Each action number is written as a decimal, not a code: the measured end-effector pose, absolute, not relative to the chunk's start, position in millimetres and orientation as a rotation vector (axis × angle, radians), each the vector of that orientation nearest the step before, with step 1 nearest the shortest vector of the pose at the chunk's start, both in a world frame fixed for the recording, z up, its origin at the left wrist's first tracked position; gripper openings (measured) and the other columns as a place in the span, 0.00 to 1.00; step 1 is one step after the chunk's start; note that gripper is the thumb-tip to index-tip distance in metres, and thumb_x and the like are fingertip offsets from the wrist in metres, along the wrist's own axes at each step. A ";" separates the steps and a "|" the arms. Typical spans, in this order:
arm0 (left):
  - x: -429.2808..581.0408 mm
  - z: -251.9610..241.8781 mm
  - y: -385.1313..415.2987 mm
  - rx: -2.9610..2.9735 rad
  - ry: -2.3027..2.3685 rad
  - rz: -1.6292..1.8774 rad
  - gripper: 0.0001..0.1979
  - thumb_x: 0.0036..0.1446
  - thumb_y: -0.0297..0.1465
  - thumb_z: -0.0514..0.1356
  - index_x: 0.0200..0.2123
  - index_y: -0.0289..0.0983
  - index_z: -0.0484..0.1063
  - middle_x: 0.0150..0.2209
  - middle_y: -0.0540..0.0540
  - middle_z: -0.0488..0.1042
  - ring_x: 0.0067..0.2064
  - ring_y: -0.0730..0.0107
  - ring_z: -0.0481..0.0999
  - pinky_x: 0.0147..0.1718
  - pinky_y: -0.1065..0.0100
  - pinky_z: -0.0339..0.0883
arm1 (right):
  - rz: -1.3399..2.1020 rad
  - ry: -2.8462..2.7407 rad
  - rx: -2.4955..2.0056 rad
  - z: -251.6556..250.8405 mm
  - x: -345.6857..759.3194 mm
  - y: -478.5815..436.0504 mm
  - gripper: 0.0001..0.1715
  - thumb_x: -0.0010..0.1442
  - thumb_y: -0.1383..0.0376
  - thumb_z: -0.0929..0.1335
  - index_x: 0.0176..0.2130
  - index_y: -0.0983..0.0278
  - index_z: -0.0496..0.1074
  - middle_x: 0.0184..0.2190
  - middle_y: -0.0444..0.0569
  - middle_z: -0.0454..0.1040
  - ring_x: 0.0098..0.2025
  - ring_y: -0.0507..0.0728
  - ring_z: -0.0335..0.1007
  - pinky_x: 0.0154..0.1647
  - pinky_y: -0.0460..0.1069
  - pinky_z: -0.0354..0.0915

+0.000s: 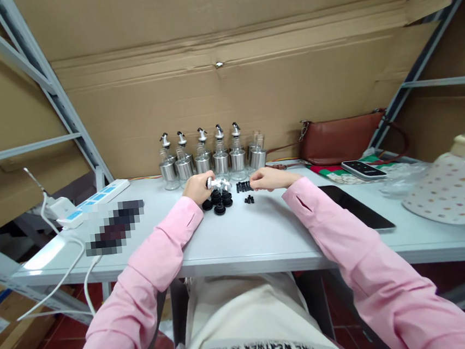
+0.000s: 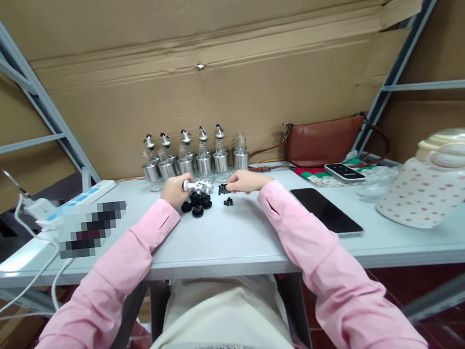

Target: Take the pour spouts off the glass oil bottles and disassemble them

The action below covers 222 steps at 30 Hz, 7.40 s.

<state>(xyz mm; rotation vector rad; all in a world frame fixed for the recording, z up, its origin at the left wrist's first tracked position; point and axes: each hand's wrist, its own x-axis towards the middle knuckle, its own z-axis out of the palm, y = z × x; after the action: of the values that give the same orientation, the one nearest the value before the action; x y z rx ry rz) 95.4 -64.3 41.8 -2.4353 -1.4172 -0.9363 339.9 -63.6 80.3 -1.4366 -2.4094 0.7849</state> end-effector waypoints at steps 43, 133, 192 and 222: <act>94.6 40.2 -62.3 -2.441 -1.411 -0.939 0.07 0.44 0.23 0.55 0.29 0.37 0.69 0.25 0.51 0.72 0.27 0.71 0.69 0.28 0.73 0.57 | 0.826 -2.520 -1.419 53.8 333.1 -45.9 0.12 0.51 0.60 0.67 0.24 0.66 0.67 0.19 0.44 0.71 0.20 0.48 0.65 0.28 0.45 0.62; 109.2 60.5 -83.4 -2.152 -0.818 -0.988 0.19 0.62 0.41 0.45 0.36 0.37 0.70 0.35 0.43 0.70 0.38 0.66 0.65 0.40 0.65 0.54 | 1.204 -1.479 -0.779 57.6 274.1 -82.1 0.31 0.47 0.40 0.65 0.17 0.62 0.54 0.11 0.36 0.47 0.14 0.45 0.41 0.14 0.44 0.43; 79.3 58.4 -46.5 -2.688 -1.807 -1.738 0.24 0.54 0.49 0.46 0.19 0.36 0.57 0.19 0.52 0.59 0.23 0.77 0.58 0.26 0.72 0.56 | -0.243 -2.157 -0.640 61.3 281.0 -76.3 0.13 0.61 0.62 0.61 0.41 0.64 0.70 0.38 0.53 0.74 0.40 0.57 0.69 0.43 0.51 0.63; 46.1 39.3 -41.4 -2.566 -2.004 -0.490 0.12 0.52 0.39 0.56 0.33 0.35 0.68 0.35 0.45 0.72 0.38 0.64 0.71 0.37 0.69 0.61 | 0.626 -2.679 -0.971 69.2 291.2 -93.7 0.05 0.41 0.69 0.70 0.25 0.64 0.69 0.19 0.41 0.71 0.22 0.49 0.64 0.23 0.44 0.58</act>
<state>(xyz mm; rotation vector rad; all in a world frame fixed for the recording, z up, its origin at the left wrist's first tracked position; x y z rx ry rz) 46.1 -41.4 39.3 -2.5661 -2.0042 -0.4896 291.2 -93.7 69.2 -0.9712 -2.6787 0.6258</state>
